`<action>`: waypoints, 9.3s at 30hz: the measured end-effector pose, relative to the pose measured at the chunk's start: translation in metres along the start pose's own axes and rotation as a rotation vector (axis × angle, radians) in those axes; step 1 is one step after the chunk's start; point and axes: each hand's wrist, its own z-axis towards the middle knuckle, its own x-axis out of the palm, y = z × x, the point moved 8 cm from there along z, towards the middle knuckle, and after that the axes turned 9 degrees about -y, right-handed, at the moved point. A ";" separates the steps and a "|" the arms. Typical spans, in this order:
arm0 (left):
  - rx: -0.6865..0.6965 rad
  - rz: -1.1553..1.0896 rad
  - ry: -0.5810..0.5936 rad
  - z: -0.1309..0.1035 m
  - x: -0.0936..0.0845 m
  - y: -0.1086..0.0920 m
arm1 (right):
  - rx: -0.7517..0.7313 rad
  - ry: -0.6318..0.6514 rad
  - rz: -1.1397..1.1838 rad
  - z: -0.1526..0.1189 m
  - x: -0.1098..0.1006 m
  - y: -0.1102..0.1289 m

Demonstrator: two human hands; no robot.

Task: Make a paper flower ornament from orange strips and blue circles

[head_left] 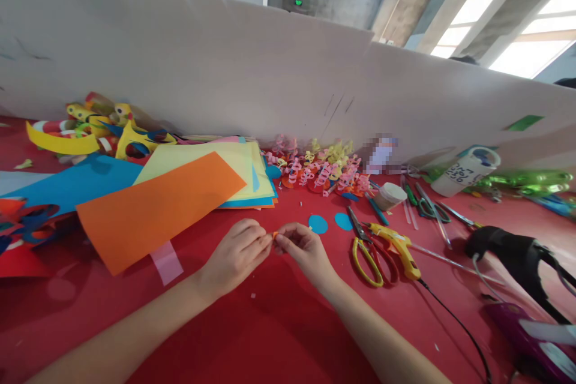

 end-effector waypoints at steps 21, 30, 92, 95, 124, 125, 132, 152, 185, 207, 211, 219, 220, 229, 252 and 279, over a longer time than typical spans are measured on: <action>-0.774 -0.703 0.117 -0.010 0.026 0.042 | -0.011 -0.014 0.001 0.005 -0.007 0.011; -0.931 -0.826 0.152 -0.014 0.035 0.046 | -0.038 -0.015 -0.080 0.005 -0.007 0.010; -0.965 -0.781 0.147 -0.029 0.048 0.048 | -0.042 -0.029 -0.366 0.009 -0.011 -0.007; -0.937 -0.710 0.140 -0.030 0.048 0.054 | -0.058 -0.016 -0.405 0.010 -0.011 -0.009; -1.240 -1.026 -0.002 -0.048 0.058 0.060 | -0.551 -0.007 -0.670 -0.005 -0.005 0.023; -1.222 -1.010 -0.001 -0.048 0.057 0.061 | -0.533 -0.014 -0.645 -0.004 -0.006 0.023; -1.103 -0.934 0.043 -0.041 0.053 0.061 | -0.371 -0.105 -0.518 0.003 -0.017 0.016; -0.993 -0.845 0.091 -0.038 0.051 0.060 | -0.659 -0.124 -0.708 -0.009 -0.006 0.038; -1.129 -0.918 0.079 -0.043 0.055 0.056 | -0.812 -0.035 -0.874 -0.016 0.006 0.039; -1.079 -0.825 0.099 -0.043 0.054 0.061 | -0.642 -0.096 -0.722 -0.005 -0.010 0.036; -1.064 -0.820 0.119 -0.042 0.053 0.057 | -0.654 -0.063 -0.719 -0.006 -0.006 0.037; -1.060 -0.790 0.155 -0.041 0.052 0.055 | -0.764 -0.085 -0.803 -0.015 -0.001 0.041; -1.059 -0.797 0.162 -0.041 0.053 0.054 | -0.786 -0.089 -0.819 -0.016 0.000 0.041; -1.051 -0.804 0.163 -0.039 0.052 0.054 | -0.817 -0.070 -0.869 -0.016 0.002 0.042; -1.059 -0.796 0.067 -0.040 0.050 0.056 | -0.736 -0.055 -0.772 -0.010 -0.004 0.038; -0.993 -0.772 0.185 -0.037 0.053 0.052 | -0.847 -0.043 -0.863 -0.017 0.004 0.041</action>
